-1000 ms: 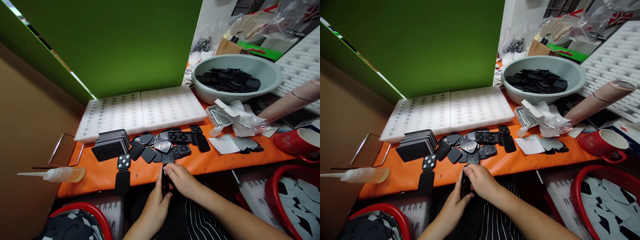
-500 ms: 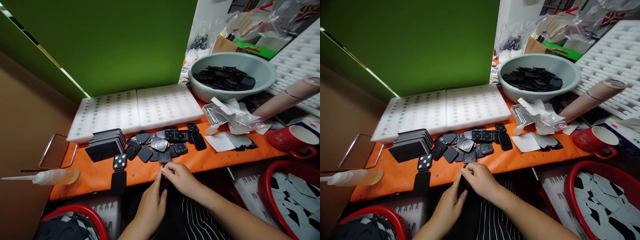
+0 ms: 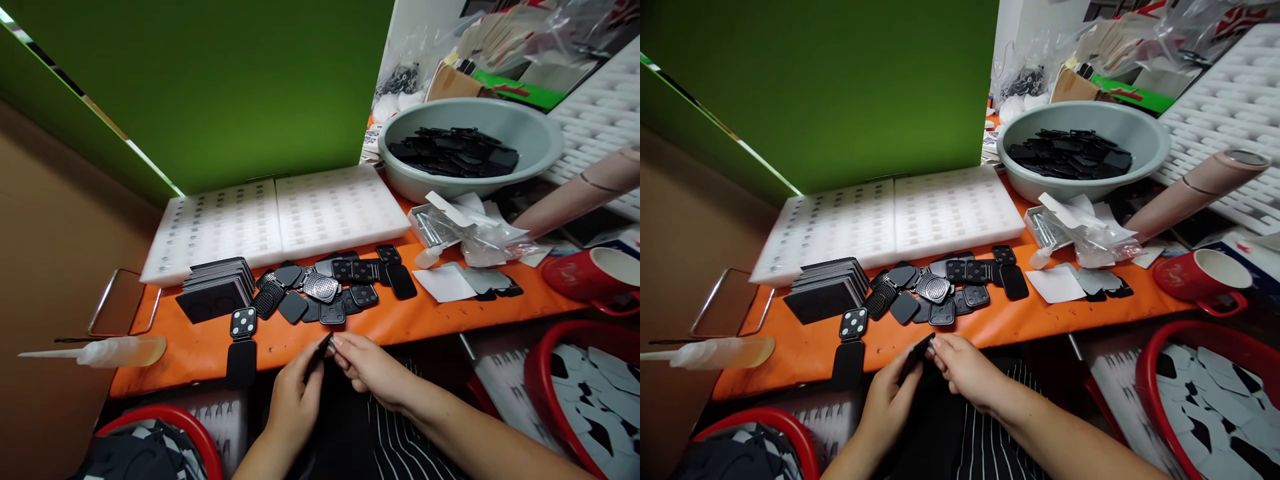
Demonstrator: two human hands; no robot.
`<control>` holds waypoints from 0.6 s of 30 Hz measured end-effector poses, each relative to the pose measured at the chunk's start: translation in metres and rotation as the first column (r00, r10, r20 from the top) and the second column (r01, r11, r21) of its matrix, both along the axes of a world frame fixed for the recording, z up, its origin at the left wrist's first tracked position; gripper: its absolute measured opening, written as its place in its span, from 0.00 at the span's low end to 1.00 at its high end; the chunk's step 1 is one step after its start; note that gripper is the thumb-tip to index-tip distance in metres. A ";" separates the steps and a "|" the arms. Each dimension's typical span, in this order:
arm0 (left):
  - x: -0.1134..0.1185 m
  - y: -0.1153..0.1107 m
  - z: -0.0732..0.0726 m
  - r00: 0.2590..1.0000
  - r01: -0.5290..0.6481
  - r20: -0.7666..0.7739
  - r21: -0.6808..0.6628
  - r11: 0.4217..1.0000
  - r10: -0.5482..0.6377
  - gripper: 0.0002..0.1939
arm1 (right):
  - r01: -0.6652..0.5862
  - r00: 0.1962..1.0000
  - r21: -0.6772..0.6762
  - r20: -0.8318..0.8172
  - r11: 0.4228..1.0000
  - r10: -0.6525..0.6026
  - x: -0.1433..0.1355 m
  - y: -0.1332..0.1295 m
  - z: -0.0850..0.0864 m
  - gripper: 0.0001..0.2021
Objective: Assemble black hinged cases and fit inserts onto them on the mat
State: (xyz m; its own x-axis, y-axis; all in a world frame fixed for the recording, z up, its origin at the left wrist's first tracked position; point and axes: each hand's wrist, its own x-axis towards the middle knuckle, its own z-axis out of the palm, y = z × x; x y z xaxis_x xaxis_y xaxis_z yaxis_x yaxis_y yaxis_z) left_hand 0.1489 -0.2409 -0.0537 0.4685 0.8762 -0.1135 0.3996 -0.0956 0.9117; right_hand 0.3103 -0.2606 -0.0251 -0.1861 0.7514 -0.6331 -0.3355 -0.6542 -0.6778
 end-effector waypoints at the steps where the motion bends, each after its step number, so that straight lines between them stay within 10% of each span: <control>1: -0.002 -0.001 0.001 0.999 0.049 -0.028 0.088 0.995 -0.047 0.19 | -0.004 0.999 -0.025 -0.040 1.000 0.003 0.001 -0.002 0.000 0.16; 9: -0.005 -0.001 0.008 0.976 0.207 -0.161 0.446 0.871 -0.150 0.23 | -0.001 0.992 -0.071 -0.125 0.997 -0.007 0.004 -0.008 -0.007 0.18; 18: 0.001 0.010 0.008 1.000 0.030 0.004 0.112 0.993 -0.031 0.10 | 0.151 0.948 -0.102 -0.266 0.983 -0.173 -0.010 -0.011 -0.017 0.20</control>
